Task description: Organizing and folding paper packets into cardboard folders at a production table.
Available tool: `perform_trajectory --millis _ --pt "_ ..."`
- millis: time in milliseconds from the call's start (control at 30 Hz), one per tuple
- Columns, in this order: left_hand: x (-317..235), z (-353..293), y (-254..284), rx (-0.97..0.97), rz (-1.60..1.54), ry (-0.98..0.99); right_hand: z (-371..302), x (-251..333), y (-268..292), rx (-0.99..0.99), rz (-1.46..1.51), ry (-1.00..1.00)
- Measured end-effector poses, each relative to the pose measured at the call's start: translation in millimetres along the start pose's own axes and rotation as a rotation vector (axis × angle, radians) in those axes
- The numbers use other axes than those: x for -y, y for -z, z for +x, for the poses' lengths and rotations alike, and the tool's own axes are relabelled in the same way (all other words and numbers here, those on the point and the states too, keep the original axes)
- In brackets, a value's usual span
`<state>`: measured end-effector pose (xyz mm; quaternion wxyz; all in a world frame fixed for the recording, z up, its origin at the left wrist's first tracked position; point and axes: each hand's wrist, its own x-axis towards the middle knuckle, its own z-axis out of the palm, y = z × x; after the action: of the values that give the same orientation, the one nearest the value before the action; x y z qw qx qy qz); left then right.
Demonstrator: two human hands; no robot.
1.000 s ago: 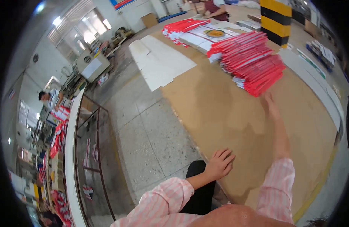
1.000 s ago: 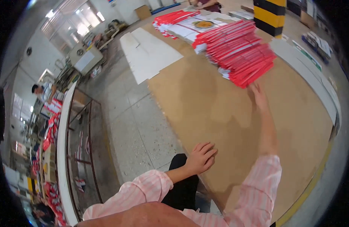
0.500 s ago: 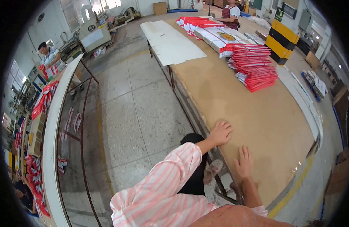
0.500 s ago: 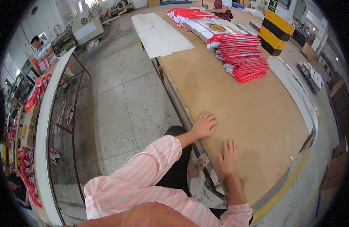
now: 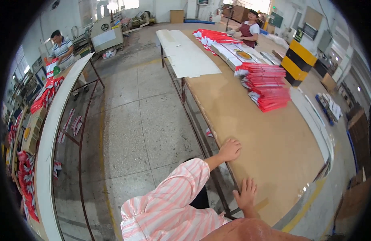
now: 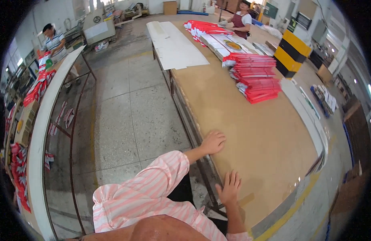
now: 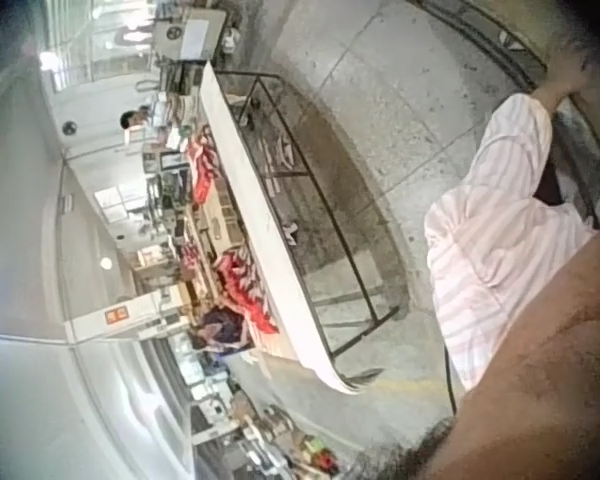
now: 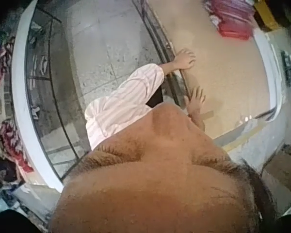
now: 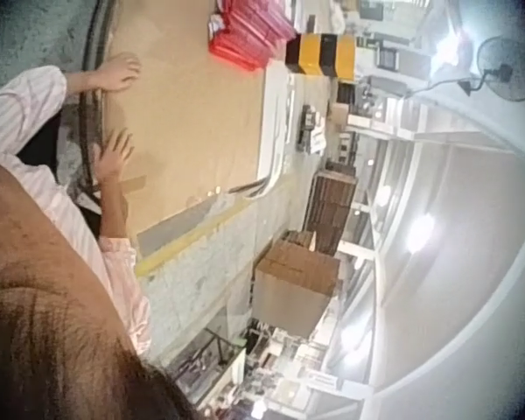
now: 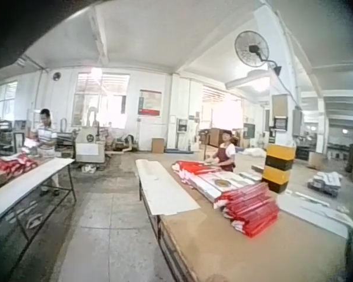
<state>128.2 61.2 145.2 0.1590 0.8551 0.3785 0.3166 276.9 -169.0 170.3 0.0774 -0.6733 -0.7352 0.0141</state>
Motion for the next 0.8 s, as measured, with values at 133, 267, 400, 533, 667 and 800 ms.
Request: perform_trajectory --millis 133,267,400,533,667,800 --pt "24.8 -9.0 8.1 0.165 -0.091 -0.145 1.7 -1.8 8.9 0.088 0.054 0.043" --pt "95.8 6.6 41.2 -0.083 0.105 -0.303 19.1 -36.3 -9.1 0.024 0.118 -0.049" --pt "119.4 9.1 39.5 -0.057 0.021 -0.196 67.3 -123.6 -15.6 -0.204 -0.514 0.643" --pt "105.6 15.2 60.3 0.073 -0.122 -0.062 100.1 -112.1 30.3 -0.232 -0.78 1.064" --pt "107.6 19.6 50.7 0.149 -0.158 -0.034 91.1 -56.9 -9.0 0.073 -0.059 -0.277" --pt "100.7 18.7 42.7 0.047 -0.182 -0.039 321.8 -55.0 -38.4 0.086 -0.005 -0.002"
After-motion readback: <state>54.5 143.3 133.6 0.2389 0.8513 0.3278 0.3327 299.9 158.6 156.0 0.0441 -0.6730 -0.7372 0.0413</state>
